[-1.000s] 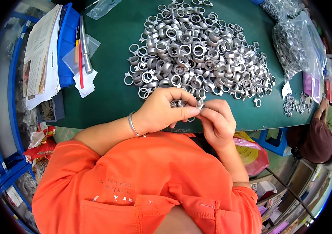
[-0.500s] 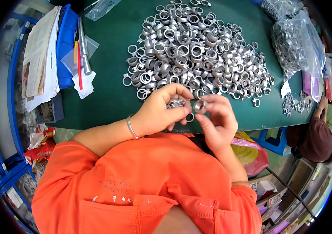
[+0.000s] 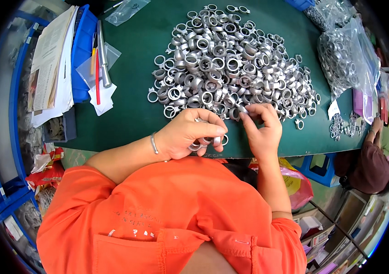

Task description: The person picks up metal rings from a pile on a green table, rotates them by hand, and places them into a pink bag.

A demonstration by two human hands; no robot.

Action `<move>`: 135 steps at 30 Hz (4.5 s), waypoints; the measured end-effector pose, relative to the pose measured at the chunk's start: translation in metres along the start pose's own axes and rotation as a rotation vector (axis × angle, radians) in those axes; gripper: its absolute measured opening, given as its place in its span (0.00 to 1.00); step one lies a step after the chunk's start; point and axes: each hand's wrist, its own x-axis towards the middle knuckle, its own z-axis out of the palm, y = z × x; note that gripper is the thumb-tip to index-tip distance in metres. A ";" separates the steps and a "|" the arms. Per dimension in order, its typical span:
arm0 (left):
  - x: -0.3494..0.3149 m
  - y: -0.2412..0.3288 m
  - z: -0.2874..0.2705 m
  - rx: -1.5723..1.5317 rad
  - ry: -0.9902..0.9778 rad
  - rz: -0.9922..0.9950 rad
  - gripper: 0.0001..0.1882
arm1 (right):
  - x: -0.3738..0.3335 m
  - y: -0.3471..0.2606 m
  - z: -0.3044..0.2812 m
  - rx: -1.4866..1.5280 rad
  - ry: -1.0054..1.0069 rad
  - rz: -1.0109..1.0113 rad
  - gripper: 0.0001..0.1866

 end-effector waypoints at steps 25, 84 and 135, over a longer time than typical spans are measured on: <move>0.005 -0.008 0.010 0.758 0.385 0.998 0.16 | -0.012 -0.023 0.013 1.370 -0.110 0.315 0.16; 0.003 -0.014 0.010 1.051 -0.026 0.831 0.07 | -0.042 -0.019 -0.016 0.872 -0.323 0.308 0.09; -0.002 -0.010 0.006 0.163 0.081 0.040 0.05 | -0.013 0.015 0.010 -0.192 -0.116 -0.265 0.08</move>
